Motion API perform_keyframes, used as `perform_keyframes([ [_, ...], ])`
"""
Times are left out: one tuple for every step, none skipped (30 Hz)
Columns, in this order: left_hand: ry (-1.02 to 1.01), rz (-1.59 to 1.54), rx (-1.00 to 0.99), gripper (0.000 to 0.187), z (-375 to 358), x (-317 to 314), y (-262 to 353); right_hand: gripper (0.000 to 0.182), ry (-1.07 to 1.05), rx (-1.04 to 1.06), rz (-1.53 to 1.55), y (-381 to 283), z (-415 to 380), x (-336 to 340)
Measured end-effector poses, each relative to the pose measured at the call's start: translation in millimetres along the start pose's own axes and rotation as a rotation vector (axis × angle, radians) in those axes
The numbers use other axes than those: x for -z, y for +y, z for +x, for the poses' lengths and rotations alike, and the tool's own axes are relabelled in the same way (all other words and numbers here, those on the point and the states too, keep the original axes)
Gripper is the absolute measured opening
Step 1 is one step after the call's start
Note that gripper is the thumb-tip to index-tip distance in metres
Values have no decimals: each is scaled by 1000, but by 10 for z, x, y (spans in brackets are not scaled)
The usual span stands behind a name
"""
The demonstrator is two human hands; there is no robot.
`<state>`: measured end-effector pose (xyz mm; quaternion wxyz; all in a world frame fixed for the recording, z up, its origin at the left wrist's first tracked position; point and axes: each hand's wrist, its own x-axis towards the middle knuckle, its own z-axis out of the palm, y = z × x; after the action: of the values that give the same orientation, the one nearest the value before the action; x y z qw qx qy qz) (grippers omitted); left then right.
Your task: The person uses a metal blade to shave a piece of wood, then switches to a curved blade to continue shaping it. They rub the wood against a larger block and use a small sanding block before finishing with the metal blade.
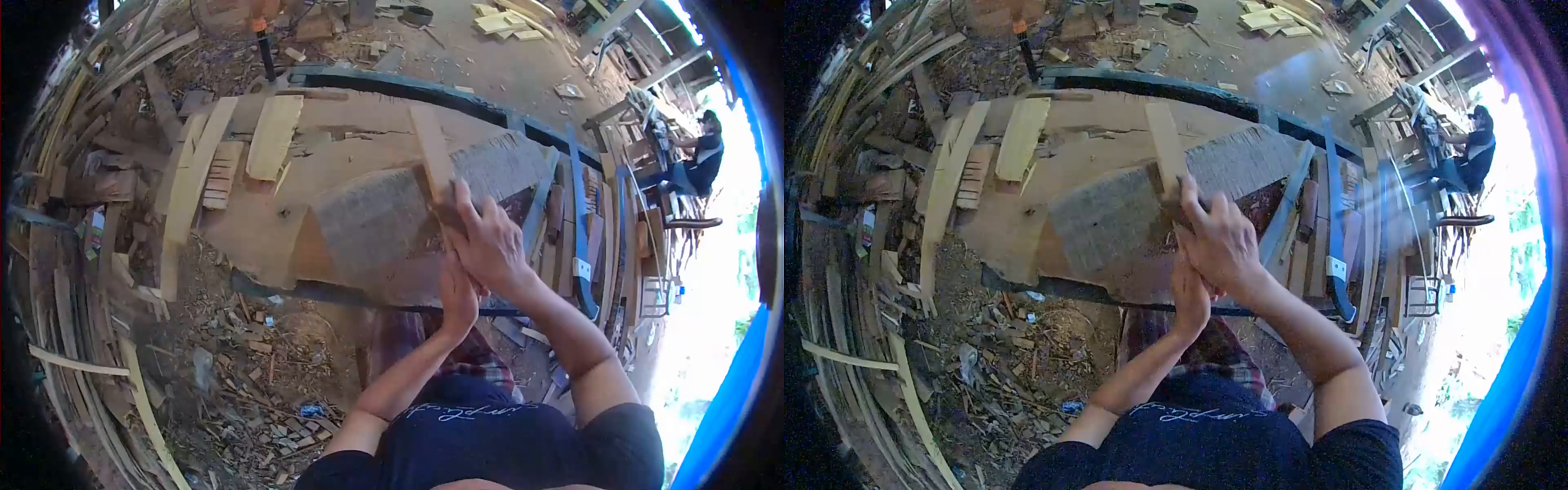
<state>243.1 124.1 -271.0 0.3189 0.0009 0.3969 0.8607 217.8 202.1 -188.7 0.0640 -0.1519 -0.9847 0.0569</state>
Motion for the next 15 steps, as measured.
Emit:
perform_keyframes([
  [8,15,0,46,-11,-19,16,66,59,0,-16,-9,221,-31],
  [10,26,6,46,-28,1,-4,63,117,1,-26,-12,580,-75],
  [25,92,54,47,-24,19,-14,60,208,36,8,72,967,-179],
  [42,161,106,49,-42,30,-9,57,298,65,45,162,1322,-306],
  [41,174,98,49,-40,9,17,54,285,60,34,212,1672,-334],
  [67,181,122,49,-51,-21,55,51,274,52,21,228,1867,-339],
  [90,185,144,50,-56,-48,86,51,290,49,23,207,1871,-348],
  [77,191,137,50,-59,-59,97,51,313,58,13,197,1847,-357],
  [89,173,142,50,-73,-55,90,50,331,64,-3,206,1776,-356],
  [96,150,148,51,-67,-49,80,52,305,12,-33,144,1487,-358],
  [77,144,152,51,-46,-32,71,55,292,31,-23,75,1135,-280],
  [64,89,153,50,-37,-6,53,59,267,50,-11,19,752,-179],
  [59,31,155,48,-38,1,25,61,141,30,-10,-16,378,-95],
  [25,59,25,49,-46,-7,2,63,15,13,-3,-35,128,-33],
  [32,52,29,49,-35,15,-20,63,6,16,-6,-39,52,-9],
])
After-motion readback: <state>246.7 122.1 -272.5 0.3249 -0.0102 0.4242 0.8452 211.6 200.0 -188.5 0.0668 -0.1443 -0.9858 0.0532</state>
